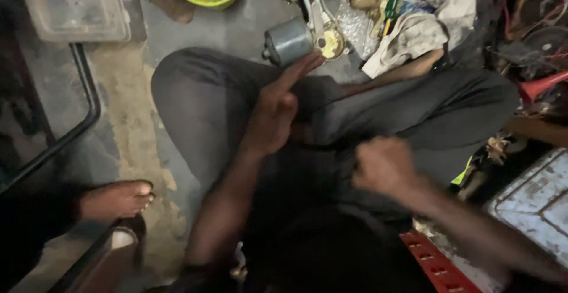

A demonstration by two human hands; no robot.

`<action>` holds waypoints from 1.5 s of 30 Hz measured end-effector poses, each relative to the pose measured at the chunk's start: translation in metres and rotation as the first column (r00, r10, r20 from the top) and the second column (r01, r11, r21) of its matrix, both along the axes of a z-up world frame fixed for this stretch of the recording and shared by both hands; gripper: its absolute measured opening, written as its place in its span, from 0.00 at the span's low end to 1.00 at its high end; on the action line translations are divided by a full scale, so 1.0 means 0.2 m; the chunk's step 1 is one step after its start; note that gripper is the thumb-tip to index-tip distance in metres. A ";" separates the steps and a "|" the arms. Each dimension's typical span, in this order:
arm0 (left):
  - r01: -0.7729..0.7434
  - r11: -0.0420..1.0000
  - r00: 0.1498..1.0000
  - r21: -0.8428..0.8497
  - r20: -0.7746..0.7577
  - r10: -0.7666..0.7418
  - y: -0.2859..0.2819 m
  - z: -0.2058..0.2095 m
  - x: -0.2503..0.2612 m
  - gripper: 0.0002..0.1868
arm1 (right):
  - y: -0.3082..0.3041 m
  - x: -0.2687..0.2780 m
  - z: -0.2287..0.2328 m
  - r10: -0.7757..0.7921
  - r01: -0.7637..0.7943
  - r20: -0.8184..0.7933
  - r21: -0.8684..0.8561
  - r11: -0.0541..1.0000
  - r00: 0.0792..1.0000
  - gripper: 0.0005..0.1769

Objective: The person sits on the floor and works on a small mechanical part, likely a carburetor. They use a screwdriver to adjust components, wipe the part with a cloth, and handle small screws and tools on the floor.

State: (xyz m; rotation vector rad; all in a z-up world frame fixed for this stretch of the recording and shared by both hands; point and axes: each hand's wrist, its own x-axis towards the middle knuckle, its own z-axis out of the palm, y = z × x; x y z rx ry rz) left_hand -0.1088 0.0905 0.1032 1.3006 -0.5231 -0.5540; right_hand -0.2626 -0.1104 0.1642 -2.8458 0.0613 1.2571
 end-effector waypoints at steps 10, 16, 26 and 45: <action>-0.025 0.998 0.994 -0.053 -0.109 0.019 -0.03 -0.07 0.01 0.47 | -0.04 0.08 0.04 -0.011 0.020 -0.086 0.109 0.994 0.996 0.29; -0.135 0.980 0.949 -0.148 -0.303 0.085 -0.07 -0.18 0.02 0.46 | 0.29 0.07 -0.31 -0.143 0.035 0.151 0.556 0.830 0.978 0.22; -0.146 0.971 0.947 -0.191 -0.311 0.081 -0.07 -0.20 -0.02 0.46 | -0.11 0.00 -0.18 0.128 -0.063 -0.286 0.225 0.972 0.950 0.20; -0.354 0.913 0.897 0.202 0.349 0.271 0.03 0.03 0.00 0.26 | 0.28 0.24 -0.42 -0.447 0.393 -0.841 0.538 -0.746 0.304 0.26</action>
